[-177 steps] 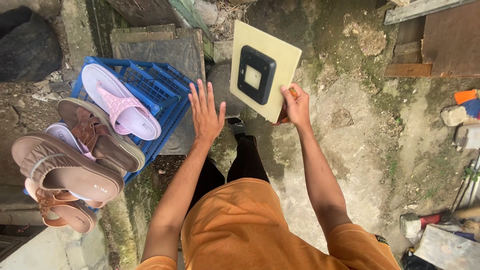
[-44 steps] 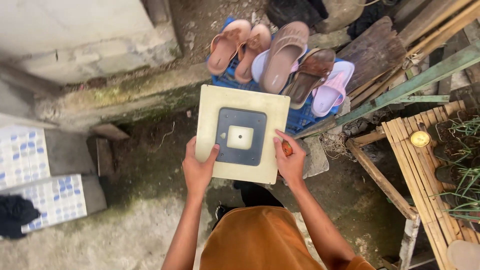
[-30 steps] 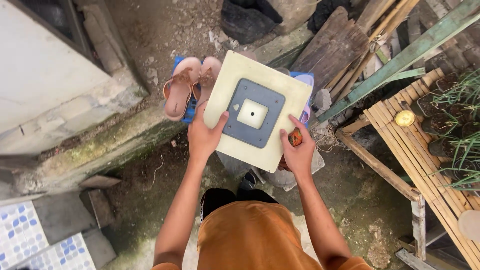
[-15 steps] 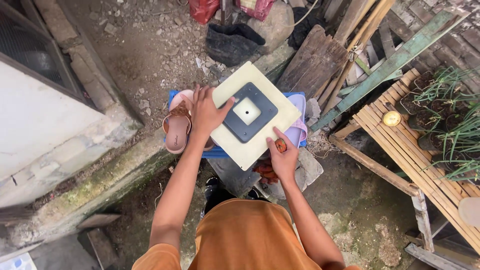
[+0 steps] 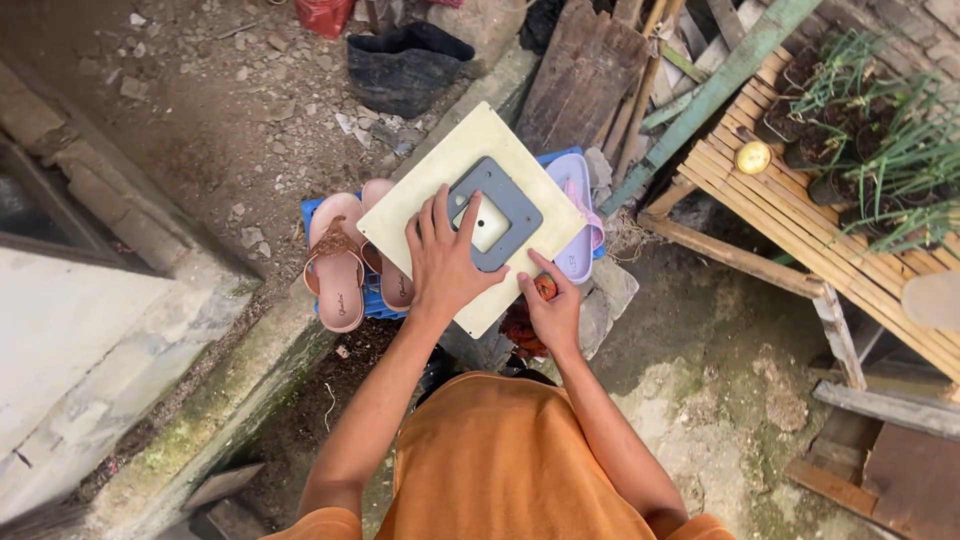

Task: The person is using sandpaper to smooth the edges and surface of a plastic clock housing.

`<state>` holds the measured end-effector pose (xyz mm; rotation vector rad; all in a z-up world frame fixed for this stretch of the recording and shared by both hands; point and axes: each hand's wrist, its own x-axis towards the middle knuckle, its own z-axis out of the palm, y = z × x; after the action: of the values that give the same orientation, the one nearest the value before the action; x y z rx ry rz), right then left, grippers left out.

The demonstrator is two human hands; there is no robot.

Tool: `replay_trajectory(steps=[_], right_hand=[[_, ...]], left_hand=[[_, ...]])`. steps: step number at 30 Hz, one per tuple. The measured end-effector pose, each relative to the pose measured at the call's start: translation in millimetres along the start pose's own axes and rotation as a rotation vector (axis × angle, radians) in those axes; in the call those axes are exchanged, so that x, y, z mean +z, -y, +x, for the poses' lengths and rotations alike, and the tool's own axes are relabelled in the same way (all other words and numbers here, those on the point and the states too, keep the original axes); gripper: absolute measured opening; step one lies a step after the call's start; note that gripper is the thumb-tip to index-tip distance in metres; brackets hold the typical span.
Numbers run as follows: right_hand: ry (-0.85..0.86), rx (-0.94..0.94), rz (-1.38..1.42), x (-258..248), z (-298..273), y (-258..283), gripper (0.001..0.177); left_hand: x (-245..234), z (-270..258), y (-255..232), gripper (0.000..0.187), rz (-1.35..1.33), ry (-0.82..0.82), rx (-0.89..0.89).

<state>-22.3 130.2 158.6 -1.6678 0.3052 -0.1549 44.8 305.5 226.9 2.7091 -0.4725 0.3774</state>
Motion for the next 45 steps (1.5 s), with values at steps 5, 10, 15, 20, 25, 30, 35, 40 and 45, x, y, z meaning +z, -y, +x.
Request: replay_trajectory(steps=[5, 10, 15, 20, 25, 30, 35, 40, 45], right_hand=[[0.02, 0.036, -0.124, -5.2, -2.4, 14.7, 0.039], [-0.134, 0.025, -0.305, -47.5, 4.5, -54.0, 0.029], [-0.119, 0.015, -0.152, -65.7, 6.7, -34.9, 0.031], [-0.02, -0.312, -0.393, -43.2, 8.8, -1.2, 0.028], [-0.077, -0.461, -0.449, -34.1, 13.5, -3.3, 0.031], [-0.123, -0.526, -0.473, -25.4, 7.1, -21.5, 0.031], [-0.001, -0.676, -0.504, -28.2, 9.1, -25.0, 0.033], [-0.103, -0.612, -0.453, -20.4, 6.4, -22.4, 0.032], [-0.013, -0.636, -0.452, -24.4, 7.2, -26.9, 0.029]], left_hand=[[7.7, 0.3, 4.3, 0.109, 0.014, -0.004, 0.062], [17.7, -3.9, 5.1, 0.107, -0.049, -0.057, 0.108], [20.4, -5.9, -0.4, 0.106, -0.056, -0.041, 0.112], [26.0, -6.5, -0.4, 0.106, -0.073, -0.048, 0.105], [31.4, -12.2, 5.8, 0.109, -0.12, -0.039, 0.082], [36.4, -14.0, 5.7, 0.107, -0.14, -0.06, 0.082], [36.3, -12.5, 5.9, 0.107, -0.159, -0.067, 0.079], [34.8, -11.1, 4.6, 0.107, -0.162, -0.071, 0.079], [35.8, -11.1, 4.7, 0.109, -0.165, -0.062, 0.078]])
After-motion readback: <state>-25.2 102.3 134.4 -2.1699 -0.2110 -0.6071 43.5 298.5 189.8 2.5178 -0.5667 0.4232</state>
